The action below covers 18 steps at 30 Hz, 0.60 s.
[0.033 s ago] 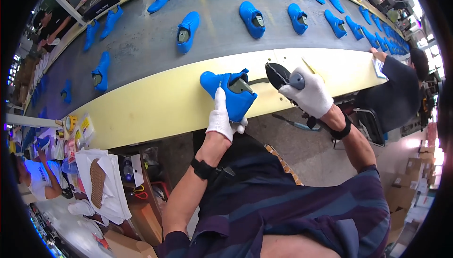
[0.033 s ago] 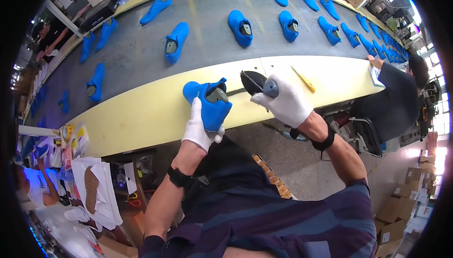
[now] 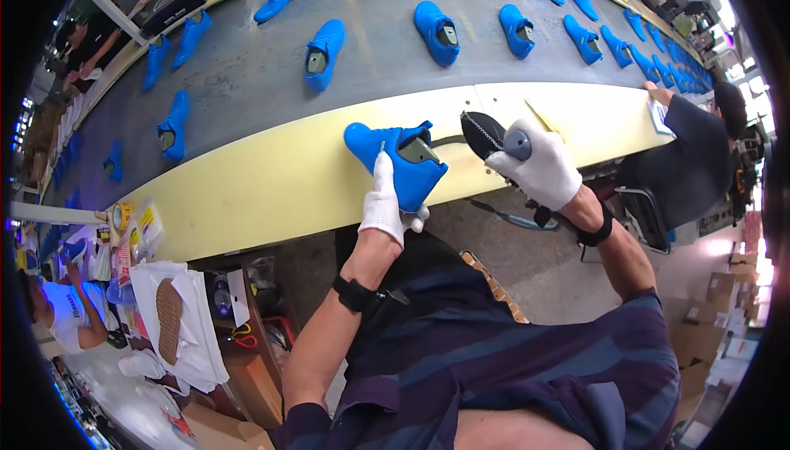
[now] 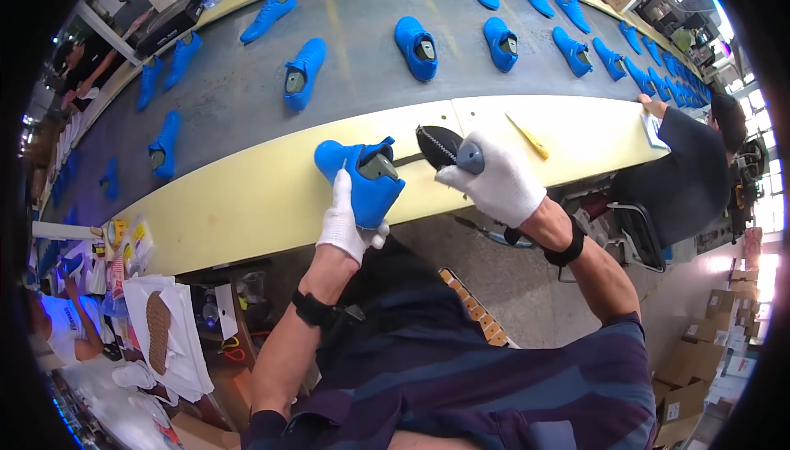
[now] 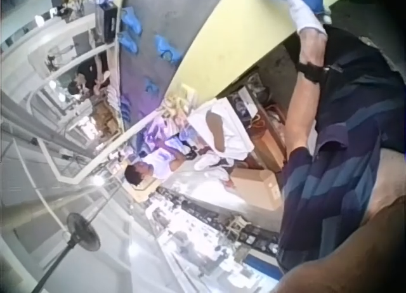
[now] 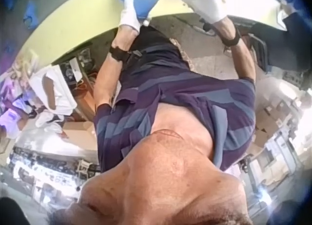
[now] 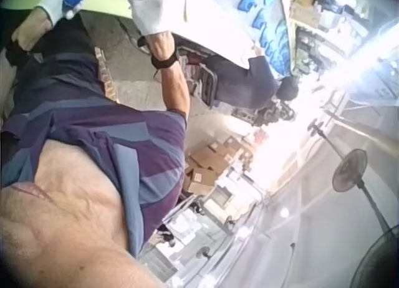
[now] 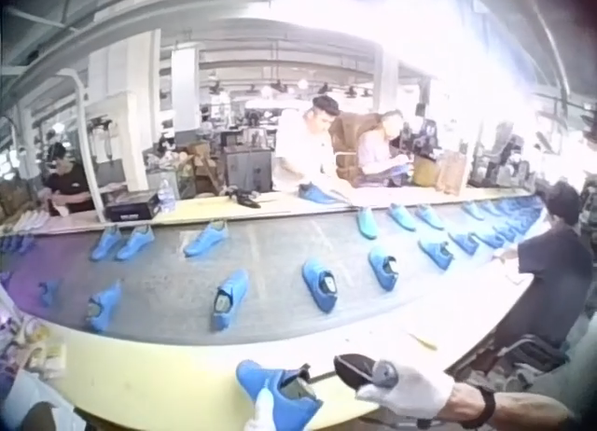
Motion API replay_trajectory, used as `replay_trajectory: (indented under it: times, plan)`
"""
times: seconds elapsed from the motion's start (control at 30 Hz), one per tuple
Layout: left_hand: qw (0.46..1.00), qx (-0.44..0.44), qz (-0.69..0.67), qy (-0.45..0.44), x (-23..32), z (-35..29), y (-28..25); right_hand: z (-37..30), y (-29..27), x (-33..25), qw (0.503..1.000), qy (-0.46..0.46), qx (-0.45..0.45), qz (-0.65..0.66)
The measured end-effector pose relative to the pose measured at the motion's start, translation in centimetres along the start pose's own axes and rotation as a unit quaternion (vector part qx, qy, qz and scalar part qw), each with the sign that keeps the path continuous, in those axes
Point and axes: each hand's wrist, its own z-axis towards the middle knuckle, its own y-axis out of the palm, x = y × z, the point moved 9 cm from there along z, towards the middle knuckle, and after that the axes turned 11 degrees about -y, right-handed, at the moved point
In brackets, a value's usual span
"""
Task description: The worker is assembling blue athletic shoes on a conveyor belt, applying glue and fitting components.
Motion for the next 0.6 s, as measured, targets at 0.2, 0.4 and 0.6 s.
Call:
replay_trajectory:
  times: [0.2,0.4,0.6]
  plan:
    - [0.993,0.078,0.078,0.047,-0.7,0.9,-1.3,-0.8,3.1,-2.2,0.995,-0.009,-0.095,0.009]
    - [0.956,0.173,0.194,0.135,-2.8,2.7,-3.8,-2.3,6.5,1.2,0.996,-0.006,-0.085,-0.004]
    - [0.898,0.257,0.326,0.145,-5.7,4.5,-6.1,-7.2,8.8,6.1,0.995,0.071,-0.055,0.054]
